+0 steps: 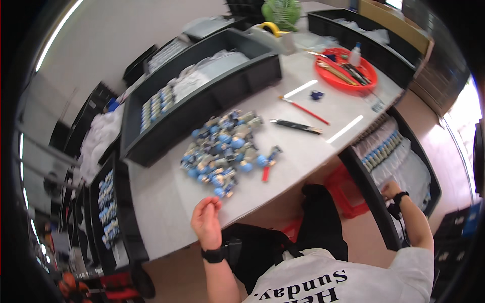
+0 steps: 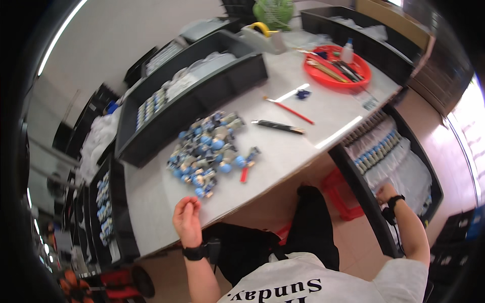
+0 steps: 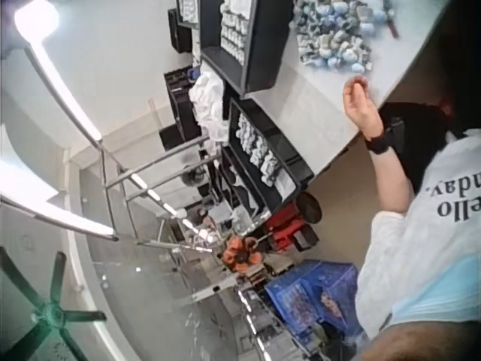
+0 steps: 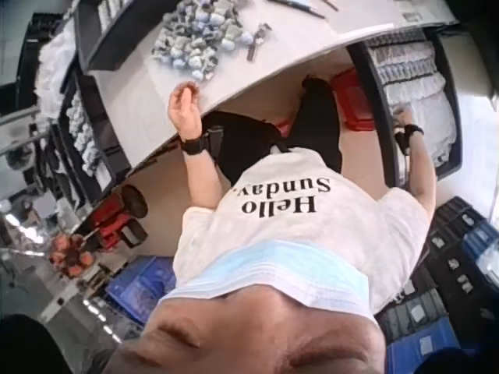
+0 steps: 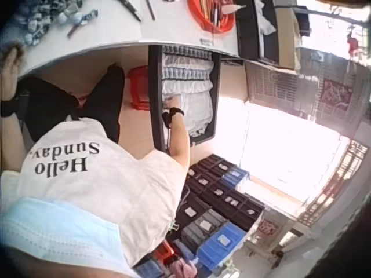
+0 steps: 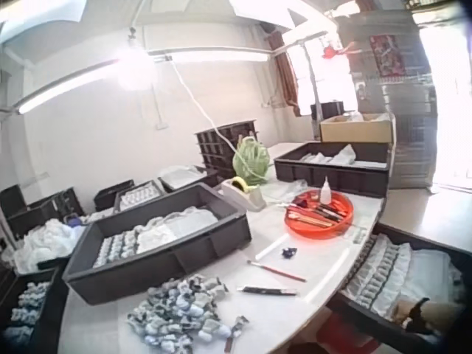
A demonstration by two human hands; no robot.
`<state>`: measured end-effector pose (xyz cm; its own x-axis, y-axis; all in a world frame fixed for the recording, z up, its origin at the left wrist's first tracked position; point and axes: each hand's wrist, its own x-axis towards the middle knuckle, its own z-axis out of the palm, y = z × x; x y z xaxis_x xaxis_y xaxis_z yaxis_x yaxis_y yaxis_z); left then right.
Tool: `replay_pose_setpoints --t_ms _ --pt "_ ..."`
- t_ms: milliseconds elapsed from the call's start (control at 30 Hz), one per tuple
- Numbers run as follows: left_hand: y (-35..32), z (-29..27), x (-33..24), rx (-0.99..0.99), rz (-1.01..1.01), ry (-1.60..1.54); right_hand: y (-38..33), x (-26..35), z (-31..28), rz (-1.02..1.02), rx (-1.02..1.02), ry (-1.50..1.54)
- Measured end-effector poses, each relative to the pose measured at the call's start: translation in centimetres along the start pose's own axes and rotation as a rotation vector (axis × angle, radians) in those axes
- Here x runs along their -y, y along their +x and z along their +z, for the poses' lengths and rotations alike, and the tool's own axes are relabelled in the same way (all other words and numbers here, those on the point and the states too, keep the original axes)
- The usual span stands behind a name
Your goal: The person assembles small, blue and white miniature figures by hand. They pick up individual components from a tray and the table, connect them together, and place the completed figures into a black tray. The process is repetitive and involves handling multiple small parts.
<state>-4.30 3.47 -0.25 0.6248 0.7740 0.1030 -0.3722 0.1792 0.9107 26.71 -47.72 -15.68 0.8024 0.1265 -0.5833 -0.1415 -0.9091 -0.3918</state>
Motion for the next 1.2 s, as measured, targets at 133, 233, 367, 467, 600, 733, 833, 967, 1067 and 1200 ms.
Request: replay_pose_setpoints --t_ms 133,233,367,467,600,733,833,967,1067,1200 --pt "0.1 0.0 -0.1 0.042 -0.045 -0.003 -1.4 2.3 -2.5 -0.355 -0.399 -0.418" --pt "-0.1 0.1 -0.1 0.031 -0.018 0.026 -6.2 14.1 -3.5 -0.478 -0.463 -0.192" --pt "-0.3 -0.1 0.4 -0.05 0.026 0.099 -14.6 28.5 -1.3 -0.917 -0.254 0.202" --pt "0.1 0.5 0.8 -0.099 0.108 0.32 -18.6 34.7 1.9 -1.051 -0.059 0.175" --pt "0.4 1.5 0.6 -0.001 0.128 0.712 -20.1 39.6 6.4 -1.292 0.1 0.158" --pt "0.7 1.4 2.0 0.041 0.227 0.738 -19.3 41.4 10.5 -1.479 -0.1 0.153" --pt "0.4 -0.1 1.7 -0.015 0.215 0.751 -18.0 42.6 14.8 -1.496 -0.113 0.104" --pt "-0.4 1.7 1.1 0.026 0.081 0.691 -17.8 41.1 14.4 -1.391 -0.143 0.156" --pt "-0.4 1.8 1.3 -0.003 0.16 0.482 -18.1 40.8 14.9 -1.384 -0.076 0.312" --pt "-0.2 0.5 0.5 -0.072 0.099 0.091 -20.0 41.7 14.6 -1.401 0.237 0.457"
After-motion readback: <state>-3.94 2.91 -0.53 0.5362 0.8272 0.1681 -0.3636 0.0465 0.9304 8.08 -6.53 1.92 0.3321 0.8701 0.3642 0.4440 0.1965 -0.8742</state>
